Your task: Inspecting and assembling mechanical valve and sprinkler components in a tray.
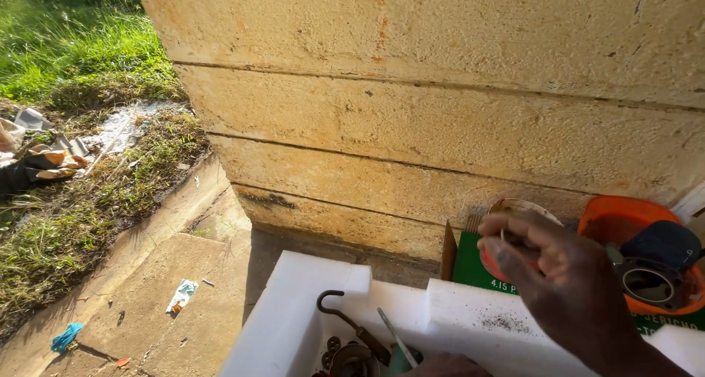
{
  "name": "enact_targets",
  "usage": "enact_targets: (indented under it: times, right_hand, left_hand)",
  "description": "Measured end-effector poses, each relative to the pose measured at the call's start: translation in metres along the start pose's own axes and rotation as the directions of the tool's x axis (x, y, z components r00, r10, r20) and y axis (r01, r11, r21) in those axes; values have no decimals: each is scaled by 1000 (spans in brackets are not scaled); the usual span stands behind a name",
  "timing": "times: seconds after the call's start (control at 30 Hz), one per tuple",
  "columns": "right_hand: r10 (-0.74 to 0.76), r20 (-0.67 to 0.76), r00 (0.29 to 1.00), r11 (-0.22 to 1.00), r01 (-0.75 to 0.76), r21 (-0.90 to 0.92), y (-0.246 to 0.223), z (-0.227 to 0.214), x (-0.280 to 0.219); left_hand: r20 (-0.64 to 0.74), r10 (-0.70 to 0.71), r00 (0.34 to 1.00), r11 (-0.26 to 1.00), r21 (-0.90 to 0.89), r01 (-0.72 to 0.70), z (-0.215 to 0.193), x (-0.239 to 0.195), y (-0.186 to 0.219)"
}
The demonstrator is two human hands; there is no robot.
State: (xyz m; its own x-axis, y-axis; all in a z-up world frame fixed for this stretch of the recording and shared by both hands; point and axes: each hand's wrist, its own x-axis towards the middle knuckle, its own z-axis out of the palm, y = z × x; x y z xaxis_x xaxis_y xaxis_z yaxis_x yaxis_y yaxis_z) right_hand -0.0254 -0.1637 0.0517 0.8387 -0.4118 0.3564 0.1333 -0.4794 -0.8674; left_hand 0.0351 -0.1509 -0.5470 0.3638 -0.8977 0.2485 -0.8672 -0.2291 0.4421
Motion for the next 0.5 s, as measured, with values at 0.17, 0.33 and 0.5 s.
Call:
enact_targets:
  times: [0.17, 0.33, 0.5]
  right_hand:
    - [-292, 482, 827, 873, 436, -220, 35, -28, -51]
    - [284, 653, 702, 778, 230, -585, 156, -37, -73]
    - [569, 597, 566, 593, 221, -775, 209, -20, -79]
  left_hand:
    - [561, -21, 828, 994, -79, 79, -325, 10, 143]
    - [600, -71, 797, 997, 24, 70, -370, 16, 170]
    - [652, -163, 741, 987, 100, 128, -424, 10, 205]
